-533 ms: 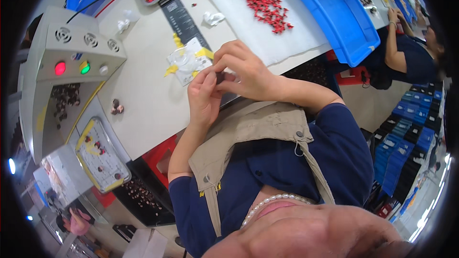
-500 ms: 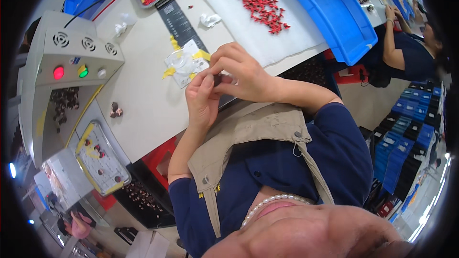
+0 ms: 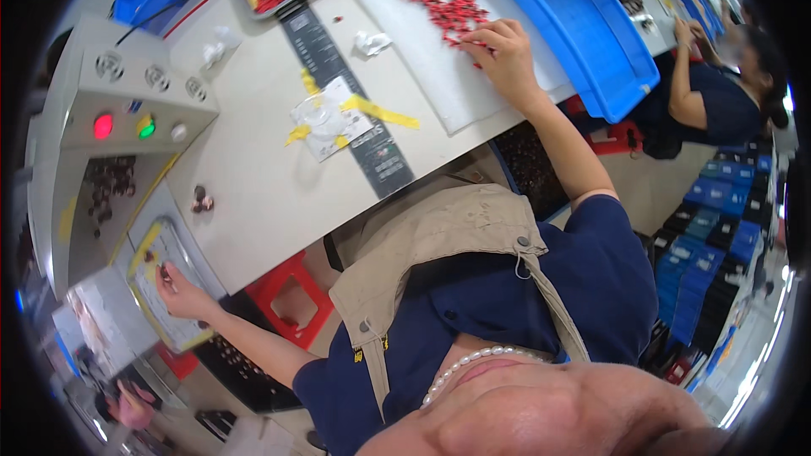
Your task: Assemble small plastic components by inserting red inserts and white caps into brown bases using a fixture.
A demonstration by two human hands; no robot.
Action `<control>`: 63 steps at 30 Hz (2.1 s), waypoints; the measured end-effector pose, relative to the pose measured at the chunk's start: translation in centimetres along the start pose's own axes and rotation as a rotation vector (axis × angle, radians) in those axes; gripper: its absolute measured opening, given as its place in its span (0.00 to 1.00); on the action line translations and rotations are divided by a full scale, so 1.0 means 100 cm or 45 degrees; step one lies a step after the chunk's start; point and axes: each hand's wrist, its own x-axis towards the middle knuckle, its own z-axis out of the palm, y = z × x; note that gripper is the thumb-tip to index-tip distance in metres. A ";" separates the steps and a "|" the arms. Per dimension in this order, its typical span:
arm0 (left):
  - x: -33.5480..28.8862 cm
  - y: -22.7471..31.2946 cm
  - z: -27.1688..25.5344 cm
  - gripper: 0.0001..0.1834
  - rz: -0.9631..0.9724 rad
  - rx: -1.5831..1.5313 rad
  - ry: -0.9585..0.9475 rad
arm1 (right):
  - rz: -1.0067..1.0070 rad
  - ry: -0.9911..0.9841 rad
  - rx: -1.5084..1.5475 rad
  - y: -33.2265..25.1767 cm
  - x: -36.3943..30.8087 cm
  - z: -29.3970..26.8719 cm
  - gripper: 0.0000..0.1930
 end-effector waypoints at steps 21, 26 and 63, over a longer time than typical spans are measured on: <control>0.024 0.058 0.099 0.17 0.306 0.634 -0.878 | -0.179 -0.230 0.012 -0.010 0.022 0.032 0.07; 0.001 0.078 0.102 0.13 0.473 0.259 -0.431 | -0.145 -0.367 -0.005 -0.010 0.033 0.027 0.06; -0.168 0.159 0.095 0.18 -1.226 -1.964 -1.482 | 0.040 -0.522 0.765 -0.156 0.047 0.063 0.06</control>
